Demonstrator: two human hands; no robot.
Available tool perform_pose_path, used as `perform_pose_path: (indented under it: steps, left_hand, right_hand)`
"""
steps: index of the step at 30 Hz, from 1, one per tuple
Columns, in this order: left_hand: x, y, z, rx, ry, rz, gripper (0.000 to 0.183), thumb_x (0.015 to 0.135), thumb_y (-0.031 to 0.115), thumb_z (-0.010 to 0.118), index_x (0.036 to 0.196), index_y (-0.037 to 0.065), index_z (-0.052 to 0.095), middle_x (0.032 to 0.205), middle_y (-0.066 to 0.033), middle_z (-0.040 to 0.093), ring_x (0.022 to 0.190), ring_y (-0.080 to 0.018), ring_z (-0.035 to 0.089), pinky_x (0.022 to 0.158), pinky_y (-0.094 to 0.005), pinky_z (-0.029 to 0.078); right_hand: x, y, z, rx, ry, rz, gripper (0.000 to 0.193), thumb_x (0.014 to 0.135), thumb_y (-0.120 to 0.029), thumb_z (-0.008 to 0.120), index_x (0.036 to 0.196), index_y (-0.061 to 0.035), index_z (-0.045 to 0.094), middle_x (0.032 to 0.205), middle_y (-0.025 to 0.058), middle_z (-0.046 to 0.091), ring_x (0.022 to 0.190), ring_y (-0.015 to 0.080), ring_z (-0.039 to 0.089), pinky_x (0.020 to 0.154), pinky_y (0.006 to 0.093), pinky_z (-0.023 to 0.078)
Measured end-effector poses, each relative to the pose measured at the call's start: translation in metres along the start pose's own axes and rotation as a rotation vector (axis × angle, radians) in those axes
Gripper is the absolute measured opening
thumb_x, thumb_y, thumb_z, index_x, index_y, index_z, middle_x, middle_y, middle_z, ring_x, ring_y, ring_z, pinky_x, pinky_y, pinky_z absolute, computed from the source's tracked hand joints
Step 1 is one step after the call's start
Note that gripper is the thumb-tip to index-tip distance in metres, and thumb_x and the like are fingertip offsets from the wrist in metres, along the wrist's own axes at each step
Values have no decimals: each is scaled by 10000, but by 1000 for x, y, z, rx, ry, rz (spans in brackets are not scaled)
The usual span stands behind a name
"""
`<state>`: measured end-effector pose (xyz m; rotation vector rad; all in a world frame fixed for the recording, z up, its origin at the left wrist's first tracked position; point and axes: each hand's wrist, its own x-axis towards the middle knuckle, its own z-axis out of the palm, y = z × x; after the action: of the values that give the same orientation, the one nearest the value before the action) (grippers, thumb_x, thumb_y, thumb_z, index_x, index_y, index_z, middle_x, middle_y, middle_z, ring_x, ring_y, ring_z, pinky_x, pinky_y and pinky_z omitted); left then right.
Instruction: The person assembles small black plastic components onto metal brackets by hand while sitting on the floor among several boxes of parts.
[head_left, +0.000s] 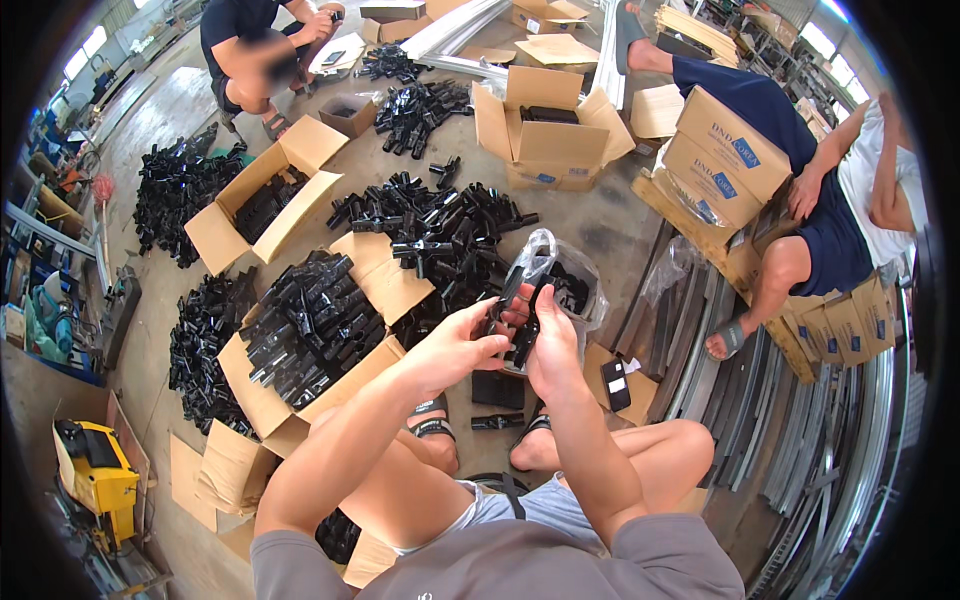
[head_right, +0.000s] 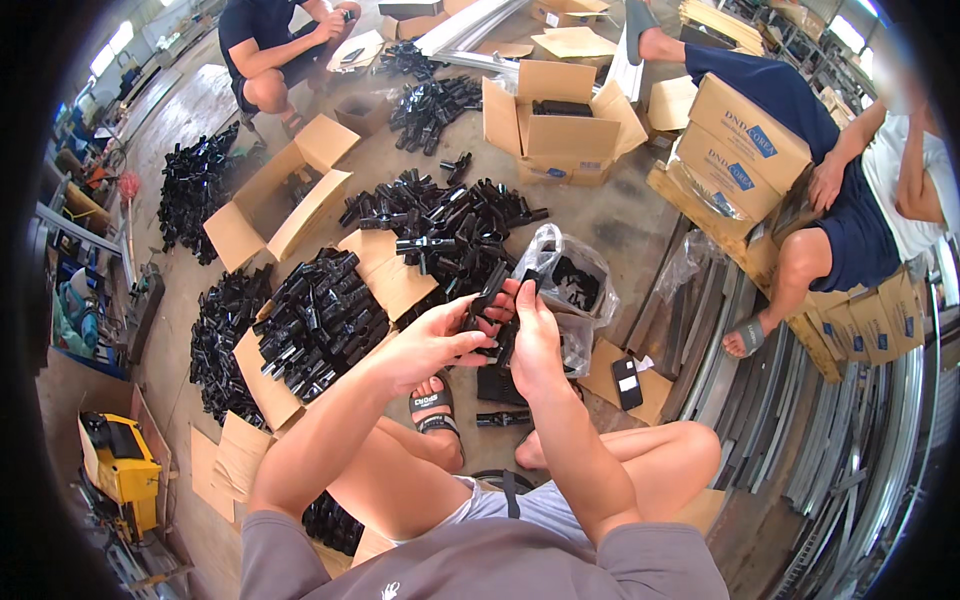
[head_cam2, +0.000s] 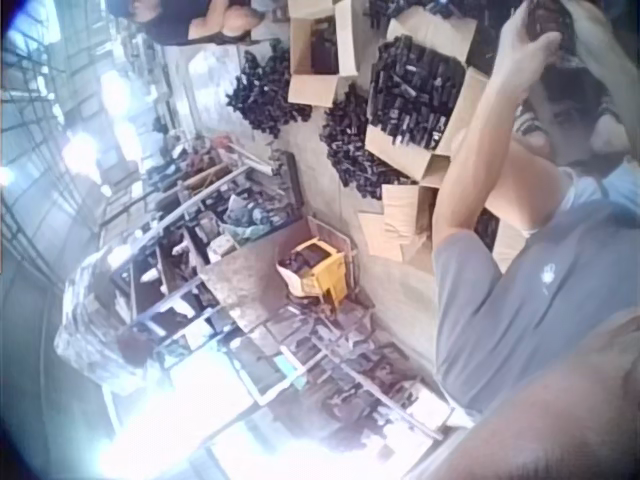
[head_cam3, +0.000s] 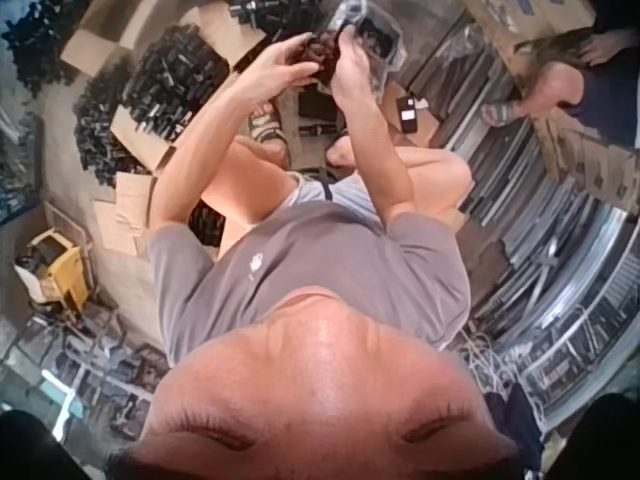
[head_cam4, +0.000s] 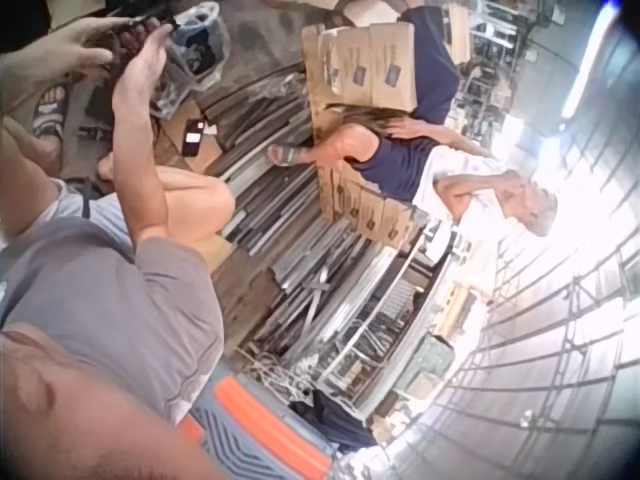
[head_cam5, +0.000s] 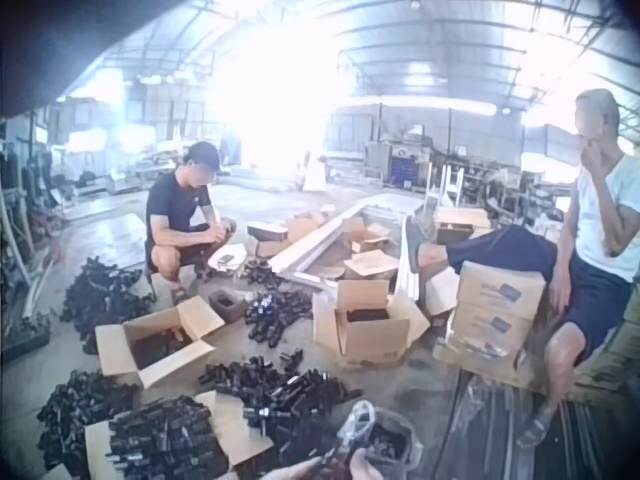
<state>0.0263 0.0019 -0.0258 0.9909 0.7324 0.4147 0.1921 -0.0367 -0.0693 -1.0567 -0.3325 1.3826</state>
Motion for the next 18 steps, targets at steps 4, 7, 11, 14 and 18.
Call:
perform_pose_path:
  steps: [4, 7, 11, 14, 18]
  left_hand:
    - [4, -19, 10, 357, 261, 159, 692, 862, -3, 810, 1461, -18, 464, 1291, -154, 675, 1161, -196, 678, 1004, -353, 554]
    - [5, -22, 17, 441, 314, 240, 654, 840, -3, 817, 1405, -19, 489, 1248, -167, 710, 1160, -206, 687, 998, -354, 554]
    - [2, -14, 23, 565, 399, 229, 600, 807, 7, 837, 1314, -1, 516, 1155, -168, 755, 1097, -199, 719, 987, -349, 555]
    - [1, -14, 25, 486, 356, 226, 585, 805, 29, 849, 1286, -7, 518, 1162, -170, 751, 1096, -204, 720, 968, -354, 567]
    - [5, -23, 27, 355, 297, 180, 583, 808, 28, 849, 1302, -41, 546, 1157, -170, 749, 1088, -209, 722, 961, -358, 576]
  right_hand:
    - [2, 1, -3, 41, 48, 33, 517, 1087, -516, 484, 1257, -45, 612, 1037, 36, 643, 917, 140, 613, 841, 338, 558]
    - [4, 5, 0, 56, -44, -97, 469, 1078, -456, 549, 1301, -48, 616, 1168, 78, 701, 1045, 148, 649, 907, 321, 519]
    - [2, -6, -6, 130, -151, -47, 417, 1066, -383, 603, 1310, -45, 623, 1233, 110, 708, 1108, 164, 653, 955, 328, 511]
    - [-3, -10, -5, 115, -155, -31, 383, 1053, -336, 637, 1294, -38, 633, 1213, 114, 716, 1118, 187, 658, 988, 353, 521]
    - [-7, -13, -5, 93, -155, -84, 365, 1045, -318, 652, 1278, -38, 642, 1214, 121, 718, 1147, 204, 659, 985, 363, 534]
